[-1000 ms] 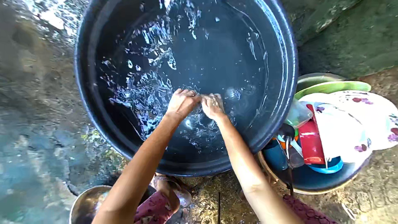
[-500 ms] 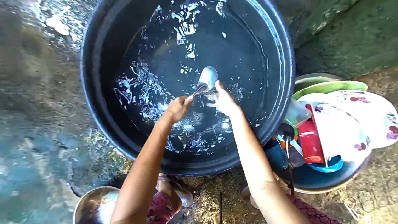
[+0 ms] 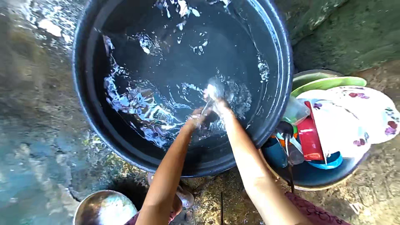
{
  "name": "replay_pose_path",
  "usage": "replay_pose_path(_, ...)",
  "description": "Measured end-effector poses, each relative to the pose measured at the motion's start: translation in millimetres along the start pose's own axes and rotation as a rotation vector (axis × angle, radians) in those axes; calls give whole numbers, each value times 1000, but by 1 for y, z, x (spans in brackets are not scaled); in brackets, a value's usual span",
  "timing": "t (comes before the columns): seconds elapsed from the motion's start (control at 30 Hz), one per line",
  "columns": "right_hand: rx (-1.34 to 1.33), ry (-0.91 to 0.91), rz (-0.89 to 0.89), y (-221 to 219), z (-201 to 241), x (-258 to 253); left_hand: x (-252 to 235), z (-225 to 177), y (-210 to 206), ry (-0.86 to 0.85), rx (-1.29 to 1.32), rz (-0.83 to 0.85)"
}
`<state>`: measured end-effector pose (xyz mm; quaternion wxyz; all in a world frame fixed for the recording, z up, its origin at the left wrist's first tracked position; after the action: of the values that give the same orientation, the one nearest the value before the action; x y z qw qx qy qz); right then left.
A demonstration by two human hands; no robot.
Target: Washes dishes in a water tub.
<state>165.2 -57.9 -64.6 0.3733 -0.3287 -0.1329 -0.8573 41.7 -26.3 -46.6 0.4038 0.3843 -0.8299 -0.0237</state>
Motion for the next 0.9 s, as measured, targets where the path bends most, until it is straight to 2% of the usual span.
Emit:
replay_pose_path(0.03,27,40,-46,1,4,0,5,-6,-8,44,112,-9)
replay_pose_path(0.1,110,155,-274,3,12,-9,17,-11,-16,121,280,67)
replay_pose_path(0.17,3,254,-456,10,21,-13,26,-10,-9,36,140,114)
replay_pose_path(0.2,-73,286,-447,12,21,-11,30,-14,-1,-43,-30,61)
replay_pose_path(0.27,-150,216,-214,8,29,9,41,-34,16,-165,-294,-98)
replay_pose_path(0.33,-98,246,54,0,40,36,48,-55,19,-261,-380,-243)
replay_pose_path(0.37,-50,309,142,-2,44,49,53,-64,15,-316,-371,-289)
replay_pose_path(0.4,-26,351,158,-2,52,59,57,-74,9,-373,-347,-307)
replay_pose_path(0.5,-138,431,16,16,91,73,78,-100,2,-457,-319,-149)
replay_pose_path(0.6,-277,439,-93,67,153,70,86,-92,12,-488,-373,88)
replay_pose_path(0.67,-107,419,-85,116,191,70,76,-76,33,-450,-432,161)
replay_pose_path(0.77,462,324,-63,196,213,81,46,-39,69,-386,-528,116)
replay_pose_path(0.83,806,166,-100,239,199,99,32,-24,87,-303,-585,97)
replay_pose_path(0.9,1001,-48,-132,277,169,117,20,-16,93,-273,-611,63)
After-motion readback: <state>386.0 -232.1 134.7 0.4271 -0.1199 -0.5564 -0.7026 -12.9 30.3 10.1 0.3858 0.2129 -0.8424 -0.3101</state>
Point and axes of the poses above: each hand's wrist, its own x-axis away from the middle knuckle, its own y-axis out of the back of the hand, z = x × y, the point moved 1 cm from there along -x, towards the middle knuckle, and after that the axes turned 12 degrees about -z, right-handed, at the moved point
